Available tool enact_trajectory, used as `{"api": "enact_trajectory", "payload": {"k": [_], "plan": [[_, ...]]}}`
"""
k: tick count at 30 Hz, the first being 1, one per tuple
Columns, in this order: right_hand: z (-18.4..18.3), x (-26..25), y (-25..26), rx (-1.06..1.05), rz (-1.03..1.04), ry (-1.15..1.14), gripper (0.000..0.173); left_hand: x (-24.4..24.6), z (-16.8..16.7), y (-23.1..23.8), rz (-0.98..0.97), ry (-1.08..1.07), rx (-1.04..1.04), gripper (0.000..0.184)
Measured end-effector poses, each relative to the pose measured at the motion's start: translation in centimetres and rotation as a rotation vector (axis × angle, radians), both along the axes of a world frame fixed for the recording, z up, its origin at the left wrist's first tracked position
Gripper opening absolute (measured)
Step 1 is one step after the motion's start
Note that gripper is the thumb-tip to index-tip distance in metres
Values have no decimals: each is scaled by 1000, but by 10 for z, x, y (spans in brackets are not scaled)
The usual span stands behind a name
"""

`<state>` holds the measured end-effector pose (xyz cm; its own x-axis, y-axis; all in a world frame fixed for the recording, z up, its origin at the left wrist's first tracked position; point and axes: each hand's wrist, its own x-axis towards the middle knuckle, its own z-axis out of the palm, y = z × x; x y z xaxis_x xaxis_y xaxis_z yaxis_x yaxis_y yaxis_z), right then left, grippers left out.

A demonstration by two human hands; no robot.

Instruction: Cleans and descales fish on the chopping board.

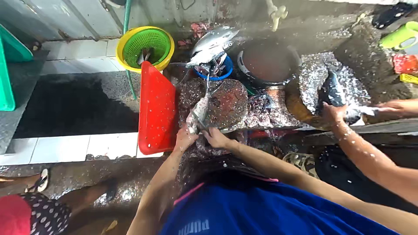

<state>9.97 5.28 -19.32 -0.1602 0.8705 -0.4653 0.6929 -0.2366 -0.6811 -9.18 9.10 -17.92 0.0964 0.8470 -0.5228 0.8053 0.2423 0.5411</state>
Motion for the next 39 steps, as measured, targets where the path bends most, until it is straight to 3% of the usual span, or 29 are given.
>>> {"api": "enact_trajectory", "payload": {"k": [3,6,8,11,13,16,18,21,23,25,27,30,33,36,39], "plan": [[36,17,-4,-115,158,-93,54,-5,0,-1,8,69,-14,93],[20,17,39,42,-99,-100,54,0,7,0,-58,154,51,87],[1,-5,26,62,-214,-60,54,7,17,-12,-83,183,76,81],[22,-4,-18,-61,19,-44,49,1,13,-6,-69,206,91,78],[41,13,-8,-105,120,-110,50,-1,5,2,-71,216,89,79],[29,14,40,-38,-126,-139,54,4,0,2,-135,263,139,75],[21,-8,28,-51,-253,-102,54,13,8,1,-152,307,121,76],[31,-10,-20,-72,-81,-99,50,6,5,-2,-139,254,193,71],[40,9,3,-43,-20,-167,53,5,4,4,-142,212,186,72],[36,14,46,9,-157,-172,55,12,6,6,-175,251,145,77],[26,-2,51,-5,-298,-131,52,18,6,0,-202,288,172,77],[29,-12,-7,-9,-184,-117,51,10,7,-12,-162,232,213,72],[47,11,20,-74,-9,-205,53,8,-3,-5,-151,244,200,70],[42,8,72,-13,-267,-209,53,19,-1,4,-243,376,220,72],[58,-14,31,-90,-195,-213,49,11,3,-9,-242,330,270,61]]}}
